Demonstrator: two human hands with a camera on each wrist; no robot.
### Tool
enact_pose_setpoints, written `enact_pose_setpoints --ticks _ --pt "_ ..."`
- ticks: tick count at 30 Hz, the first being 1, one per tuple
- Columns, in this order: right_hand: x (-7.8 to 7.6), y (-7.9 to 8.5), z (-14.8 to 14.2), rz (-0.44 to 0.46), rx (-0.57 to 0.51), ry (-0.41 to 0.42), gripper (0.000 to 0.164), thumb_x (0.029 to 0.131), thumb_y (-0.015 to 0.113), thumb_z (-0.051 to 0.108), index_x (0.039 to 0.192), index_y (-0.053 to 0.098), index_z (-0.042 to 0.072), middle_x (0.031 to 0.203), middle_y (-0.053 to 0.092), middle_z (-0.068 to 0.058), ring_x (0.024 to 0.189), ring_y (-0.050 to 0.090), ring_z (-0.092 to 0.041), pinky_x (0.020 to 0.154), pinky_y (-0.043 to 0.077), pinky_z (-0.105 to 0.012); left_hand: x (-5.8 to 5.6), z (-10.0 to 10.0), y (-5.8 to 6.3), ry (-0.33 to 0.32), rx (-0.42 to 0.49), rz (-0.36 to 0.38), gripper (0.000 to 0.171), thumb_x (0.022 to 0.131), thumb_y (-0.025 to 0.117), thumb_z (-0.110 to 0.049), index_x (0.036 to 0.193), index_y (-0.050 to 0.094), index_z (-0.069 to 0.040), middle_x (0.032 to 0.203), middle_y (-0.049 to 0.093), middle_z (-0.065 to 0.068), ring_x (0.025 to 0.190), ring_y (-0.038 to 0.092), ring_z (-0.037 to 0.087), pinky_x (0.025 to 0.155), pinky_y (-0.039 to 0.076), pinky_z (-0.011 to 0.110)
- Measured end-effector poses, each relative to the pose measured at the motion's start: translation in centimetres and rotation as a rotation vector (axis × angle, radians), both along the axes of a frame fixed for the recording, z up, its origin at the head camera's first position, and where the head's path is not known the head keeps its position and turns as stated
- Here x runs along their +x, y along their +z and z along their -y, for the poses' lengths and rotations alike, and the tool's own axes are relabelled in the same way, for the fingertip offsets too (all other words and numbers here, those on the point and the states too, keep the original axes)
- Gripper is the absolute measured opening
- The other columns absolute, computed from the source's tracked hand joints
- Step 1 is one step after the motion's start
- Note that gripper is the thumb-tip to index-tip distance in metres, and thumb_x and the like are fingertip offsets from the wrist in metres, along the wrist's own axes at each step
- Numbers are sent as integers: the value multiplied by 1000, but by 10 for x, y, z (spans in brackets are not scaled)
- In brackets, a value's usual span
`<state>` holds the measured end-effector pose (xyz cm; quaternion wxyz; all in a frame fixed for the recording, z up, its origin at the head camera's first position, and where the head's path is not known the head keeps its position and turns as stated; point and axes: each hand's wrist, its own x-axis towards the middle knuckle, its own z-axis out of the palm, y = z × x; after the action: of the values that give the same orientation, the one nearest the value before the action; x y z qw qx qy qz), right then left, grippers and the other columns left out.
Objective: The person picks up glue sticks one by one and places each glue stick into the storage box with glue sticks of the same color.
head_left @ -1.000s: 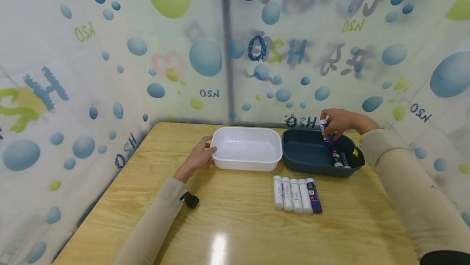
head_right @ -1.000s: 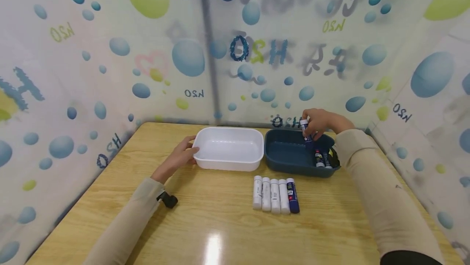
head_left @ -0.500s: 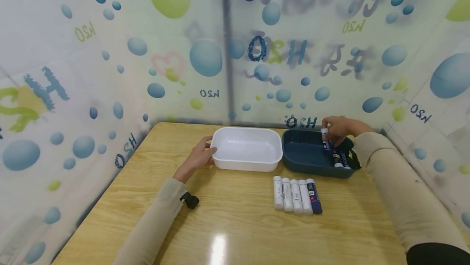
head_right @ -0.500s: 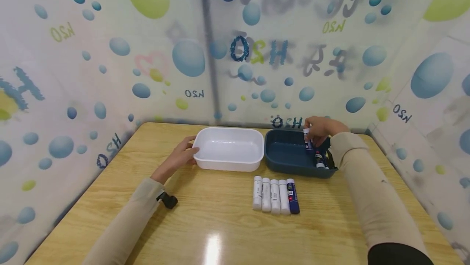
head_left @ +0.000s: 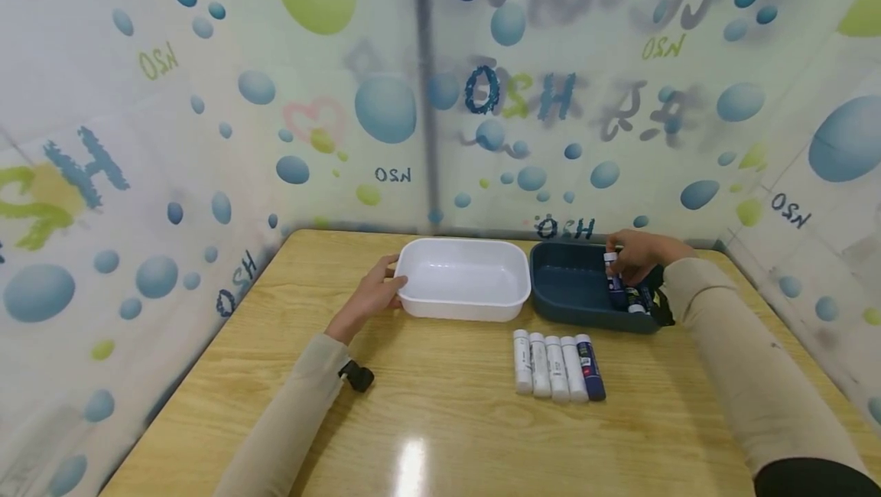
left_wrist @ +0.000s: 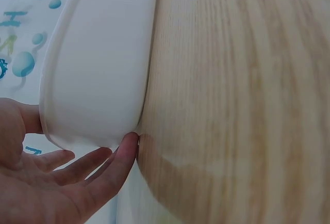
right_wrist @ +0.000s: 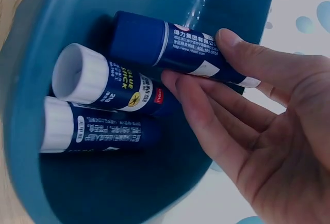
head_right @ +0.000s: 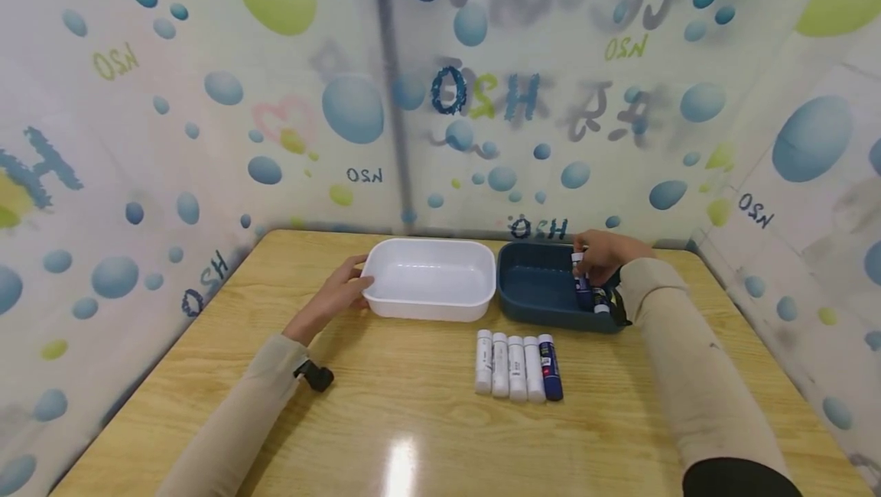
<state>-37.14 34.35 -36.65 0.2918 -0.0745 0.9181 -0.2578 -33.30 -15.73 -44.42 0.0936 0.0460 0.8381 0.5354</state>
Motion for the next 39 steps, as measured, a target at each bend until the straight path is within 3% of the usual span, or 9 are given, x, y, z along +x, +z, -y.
enact_pose_setpoints --ticks 4,11,22,30,39 --pt "5 -1 -4 -18 -5 -2 30 101 64 9 116 42 -6 88 64 -11 75 63 -20 71 62 -40 -1 -2 1 -1 -5 -9 59 108 52 -23 161 29 -12 150 47 28 111 65 32 79 62 35" --pt "9 -3 -13 -45 10 -14 33 98 67 7 121 47 -9 90 67 -16 80 69 -23 71 62 -40 -1 -8 4 -8 5 -2 59 107 52 -23 161 30 -13 150 47 27 109 66 31 79 62 33" --pt "12 -6 -17 -67 74 1 27 98 68 13 114 56 -5 86 65 -11 74 60 -19 64 53 -31 -2 -10 7 -1 5 0 59 107 53 -22 161 30 -14 148 48 26 99 67 27 78 62 34" --pt "14 -9 -17 -70 81 6 38 98 69 15 123 56 -12 88 65 -12 76 60 -21 66 56 -34 -2 -7 3 -9 1 -2 60 108 51 -23 162 29 -13 150 47 27 101 67 27 77 61 32" --pt "10 -16 -11 -5 28 14 46 101 65 14 132 49 -16 87 60 -8 75 56 -18 68 54 -33 0 1 2 -6 5 1 60 108 51 -23 162 28 -13 150 46 27 101 66 28 77 60 32"
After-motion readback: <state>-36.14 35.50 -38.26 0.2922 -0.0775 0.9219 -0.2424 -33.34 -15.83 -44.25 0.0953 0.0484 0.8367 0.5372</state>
